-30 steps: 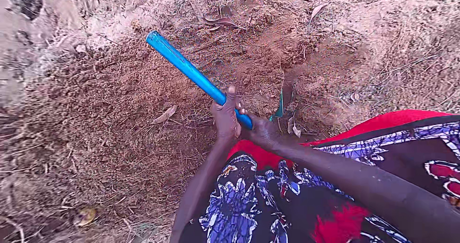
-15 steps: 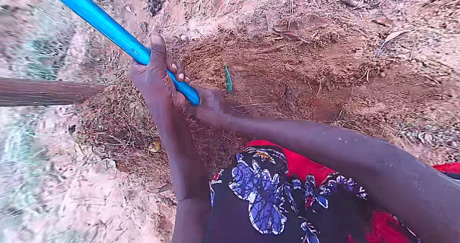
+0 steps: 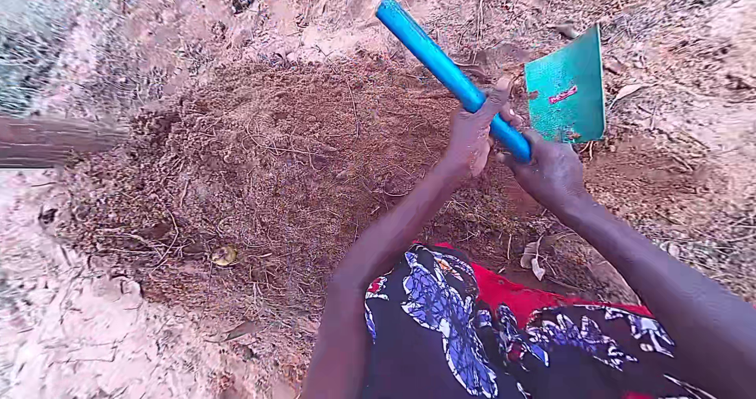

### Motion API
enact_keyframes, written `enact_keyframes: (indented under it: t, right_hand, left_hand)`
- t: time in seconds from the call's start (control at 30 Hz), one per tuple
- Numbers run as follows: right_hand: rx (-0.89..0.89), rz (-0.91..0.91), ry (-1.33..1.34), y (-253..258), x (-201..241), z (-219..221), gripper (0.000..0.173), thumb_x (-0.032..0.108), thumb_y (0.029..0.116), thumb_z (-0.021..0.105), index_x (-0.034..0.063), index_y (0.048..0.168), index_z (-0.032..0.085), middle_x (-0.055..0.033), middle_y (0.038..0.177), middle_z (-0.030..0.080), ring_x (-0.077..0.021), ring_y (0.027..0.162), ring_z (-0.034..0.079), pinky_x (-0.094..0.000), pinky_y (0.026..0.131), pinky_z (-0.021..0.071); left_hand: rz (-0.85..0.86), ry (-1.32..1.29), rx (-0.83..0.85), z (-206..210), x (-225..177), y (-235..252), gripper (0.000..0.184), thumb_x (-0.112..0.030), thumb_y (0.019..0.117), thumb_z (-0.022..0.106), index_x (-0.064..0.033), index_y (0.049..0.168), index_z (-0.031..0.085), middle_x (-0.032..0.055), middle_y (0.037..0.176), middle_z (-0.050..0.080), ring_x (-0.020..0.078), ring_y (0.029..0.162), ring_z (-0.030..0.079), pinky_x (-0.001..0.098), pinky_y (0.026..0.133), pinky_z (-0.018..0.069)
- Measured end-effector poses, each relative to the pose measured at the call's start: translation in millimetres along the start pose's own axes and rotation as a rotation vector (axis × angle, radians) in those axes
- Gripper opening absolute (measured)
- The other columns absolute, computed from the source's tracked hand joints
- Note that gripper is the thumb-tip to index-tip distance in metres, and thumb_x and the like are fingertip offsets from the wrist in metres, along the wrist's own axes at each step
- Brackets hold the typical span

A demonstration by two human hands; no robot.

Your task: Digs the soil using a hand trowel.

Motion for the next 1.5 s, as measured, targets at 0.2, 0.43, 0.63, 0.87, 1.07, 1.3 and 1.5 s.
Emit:
enact_keyframes:
  t: [0.2,0.43,0.63,0.87,1.07,1.3,1.5]
  right_hand:
    - [0.046,0.292,0.046,15,-95,-4,0.036,0.024,0.0983,0.069,-0.0021,0.122,0.065,-0.0324,0.095,0.068,-0.054,0.092,0.066,-0.0721,0.076,0.0476]
    - [0.211,0.169,0.338,19,-59,41,0.032,0.019,0.0938,0.073,-0.0012,0.118,0.068,-0.0238,0.096,0.07,-0.041,0.092,0.067,-0.0639,0.083,0.0504]
    - [0.309,0.179,0.326,8,-13,70,0.041,0.027,0.097,0.073,0.0044,0.13,0.064,-0.0217,0.099,0.071,-0.0394,0.091,0.069,-0.0615,0.082,0.0521]
    - [0.273,0.123,0.359,-1,9,64,0.032,0.019,0.094,0.075,-0.0009,0.118,0.068,-0.0213,0.091,0.069,-0.0371,0.084,0.067,-0.0599,0.077,0.0517]
    - [0.353,-0.11,0.447,23,99,59,0.031,0.018,0.094,0.074,0.0011,0.119,0.068,-0.0177,0.091,0.069,-0.032,0.084,0.067,-0.0548,0.077,0.0527]
    - [0.384,-0.852,0.354,47,288,23,0.035,0.018,0.0959,0.071,0.0065,0.129,0.067,-0.0164,0.1,0.073,-0.0342,0.092,0.071,-0.0565,0.078,0.0546]
    - [0.302,-0.785,0.047,82,263,-3,0.032,0.022,0.0976,0.067,0.0096,0.127,0.066,-0.0155,0.106,0.071,-0.0353,0.101,0.068,-0.0568,0.082,0.0518]
  left_hand:
    - [-0.185,0.08,0.083,40,93,65,0.019,-0.021,0.1097,0.048,-0.0101,0.094,0.05,-0.002,0.063,0.052,0.0104,0.057,0.058,0.0274,0.063,0.0562]
    - [-0.154,0.24,-0.132,-4,59,43,0.015,-0.022,0.1086,0.051,-0.0125,0.096,0.049,-0.0035,0.062,0.052,0.0097,0.054,0.058,0.0277,0.061,0.0567]
    - [-0.151,0.265,-0.19,-46,28,18,0.018,-0.023,0.1087,0.05,-0.014,0.093,0.052,-0.0035,0.065,0.053,0.01,0.056,0.058,0.0285,0.062,0.0576]
    - [-0.129,0.228,-0.26,-41,2,-4,0.015,-0.022,0.108,0.052,-0.013,0.097,0.049,-0.0034,0.065,0.051,0.0101,0.054,0.057,0.0285,0.06,0.0572]
    - [0.194,0.25,-0.283,-66,-86,-33,0.015,-0.025,0.1087,0.05,-0.0176,0.096,0.053,-0.007,0.063,0.052,0.006,0.053,0.055,0.0232,0.057,0.0547]
    - [0.898,0.26,-0.515,-95,-247,-131,0.032,-0.036,0.1129,0.034,-0.019,0.091,0.05,-0.0053,0.064,0.049,0.0083,0.053,0.055,0.0246,0.056,0.0552]
    - [0.853,0.074,-0.46,-91,-230,-76,0.038,-0.036,0.1135,0.029,-0.0176,0.085,0.047,-0.0044,0.061,0.046,0.0097,0.053,0.053,0.027,0.06,0.0551]
Point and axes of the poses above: each hand's wrist, its own y-axis towards the middle knuckle, its own z-axis out of the palm, x = y × z, the point moved 3 cm from there along y, towards the middle knuckle
